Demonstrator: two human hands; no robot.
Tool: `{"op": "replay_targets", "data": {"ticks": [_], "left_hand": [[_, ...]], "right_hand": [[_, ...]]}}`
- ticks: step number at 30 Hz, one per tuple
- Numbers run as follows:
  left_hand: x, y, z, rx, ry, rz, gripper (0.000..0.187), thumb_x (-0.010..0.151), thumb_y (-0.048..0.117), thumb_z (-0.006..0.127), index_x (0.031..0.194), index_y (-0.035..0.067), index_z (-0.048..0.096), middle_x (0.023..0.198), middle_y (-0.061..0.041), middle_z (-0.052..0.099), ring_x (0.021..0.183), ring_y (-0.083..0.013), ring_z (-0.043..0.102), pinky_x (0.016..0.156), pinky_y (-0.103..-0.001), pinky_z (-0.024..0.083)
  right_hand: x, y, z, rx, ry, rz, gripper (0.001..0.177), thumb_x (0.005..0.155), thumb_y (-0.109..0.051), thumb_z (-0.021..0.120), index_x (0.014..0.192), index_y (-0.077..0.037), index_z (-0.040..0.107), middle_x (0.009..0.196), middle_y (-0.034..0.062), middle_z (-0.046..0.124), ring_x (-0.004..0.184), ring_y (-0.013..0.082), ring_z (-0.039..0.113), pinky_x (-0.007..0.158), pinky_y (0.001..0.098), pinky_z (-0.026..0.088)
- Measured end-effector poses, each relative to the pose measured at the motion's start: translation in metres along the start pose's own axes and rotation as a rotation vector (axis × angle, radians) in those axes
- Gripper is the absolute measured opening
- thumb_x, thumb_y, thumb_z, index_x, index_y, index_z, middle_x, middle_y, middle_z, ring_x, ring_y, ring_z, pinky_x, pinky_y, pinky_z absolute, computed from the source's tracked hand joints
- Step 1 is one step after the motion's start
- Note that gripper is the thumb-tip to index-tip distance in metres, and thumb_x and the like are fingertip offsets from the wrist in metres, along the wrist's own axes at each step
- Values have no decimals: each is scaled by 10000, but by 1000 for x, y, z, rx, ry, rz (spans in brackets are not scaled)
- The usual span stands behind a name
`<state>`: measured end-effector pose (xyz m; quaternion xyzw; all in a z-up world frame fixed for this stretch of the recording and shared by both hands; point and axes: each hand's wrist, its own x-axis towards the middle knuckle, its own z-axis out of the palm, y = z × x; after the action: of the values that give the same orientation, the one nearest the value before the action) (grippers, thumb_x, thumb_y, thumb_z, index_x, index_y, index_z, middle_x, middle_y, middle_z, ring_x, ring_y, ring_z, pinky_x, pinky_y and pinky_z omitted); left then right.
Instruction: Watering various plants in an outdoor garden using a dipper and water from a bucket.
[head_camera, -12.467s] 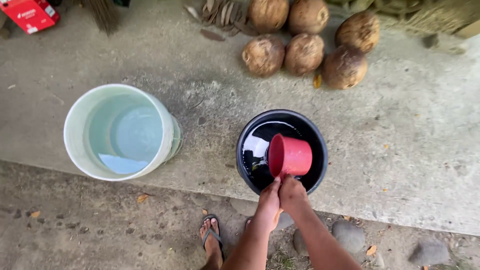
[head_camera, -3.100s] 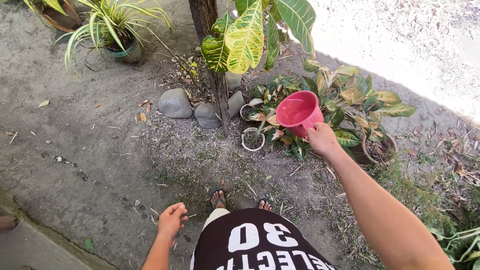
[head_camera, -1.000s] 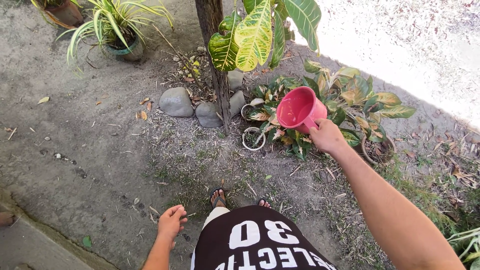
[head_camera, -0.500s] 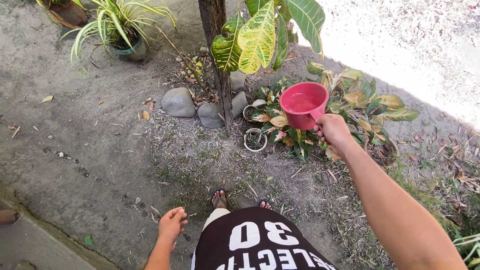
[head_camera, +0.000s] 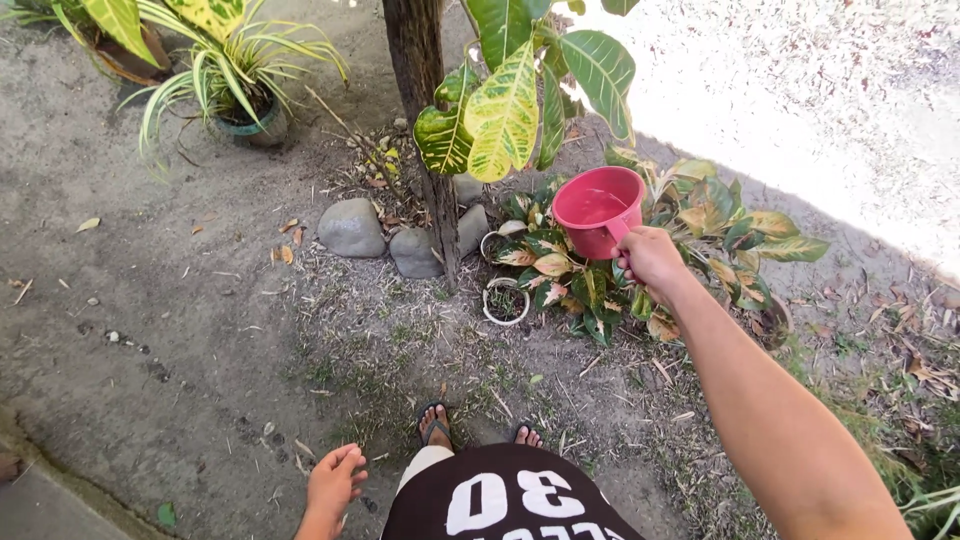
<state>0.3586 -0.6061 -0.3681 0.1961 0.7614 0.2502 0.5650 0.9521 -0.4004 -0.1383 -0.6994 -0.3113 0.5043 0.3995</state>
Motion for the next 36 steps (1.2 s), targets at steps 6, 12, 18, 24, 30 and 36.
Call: {"op": "replay_targets", "data": {"ticks": [6, 12, 18, 24, 30, 36], "left_hand": [[44, -29, -12, 3, 2, -22, 339, 963, 290, 672, 1261, 131, 700, 1028, -41, 761, 755, -158, 678, 585, -314, 468], [56, -35, -19, 16, 39, -57, 344, 966, 307, 677, 1266, 141, 698, 1019, -34, 761, 741, -153, 668, 568, -311, 462], [51, -32, -20, 19, 61, -68, 355, 965, 296, 681, 1273, 120, 699, 1022, -56, 766, 735, -157, 666, 564, -312, 469], [46, -32, -25, -13, 51, -65, 360, 964, 274, 678, 1283, 105, 685, 1029, -75, 760, 734, -174, 670, 545, -315, 463], [43, -31, -27, 3, 61, -63, 355, 968, 275, 674, 1285, 115, 686, 1030, -63, 765, 753, -168, 681, 563, -317, 475], [37, -28, -25, 31, 65, -69, 352, 970, 285, 670, 1282, 125, 694, 1032, -51, 772, 767, -160, 691, 589, -314, 493]], "right_hand": [[46, -8, 7, -125, 1, -19, 159, 931, -57, 529, 870, 20, 653, 712, 44, 611, 546, 109, 524, 477, 271, 433], [83, -32, 16, -286, 7, -33, 141, 940, -76, 551, 948, 10, 662, 790, 42, 677, 616, 92, 594, 530, 254, 492], [103, -55, 24, -381, -28, -22, 176, 968, -44, 540, 1024, 34, 687, 809, 64, 699, 632, 109, 592, 550, 289, 486], [107, -71, 33, -484, 21, -84, 201, 953, -21, 566, 1053, 79, 709, 810, 100, 720, 654, 123, 626, 602, 287, 497], [115, -81, 31, -437, 14, -147, 262, 912, 0, 569, 1146, 36, 682, 793, 88, 721, 647, 116, 625, 612, 286, 506], [116, -87, 29, -503, 30, -173, 237, 928, -2, 575, 1105, 78, 710, 802, 95, 722, 653, 131, 621, 608, 303, 497]]}}
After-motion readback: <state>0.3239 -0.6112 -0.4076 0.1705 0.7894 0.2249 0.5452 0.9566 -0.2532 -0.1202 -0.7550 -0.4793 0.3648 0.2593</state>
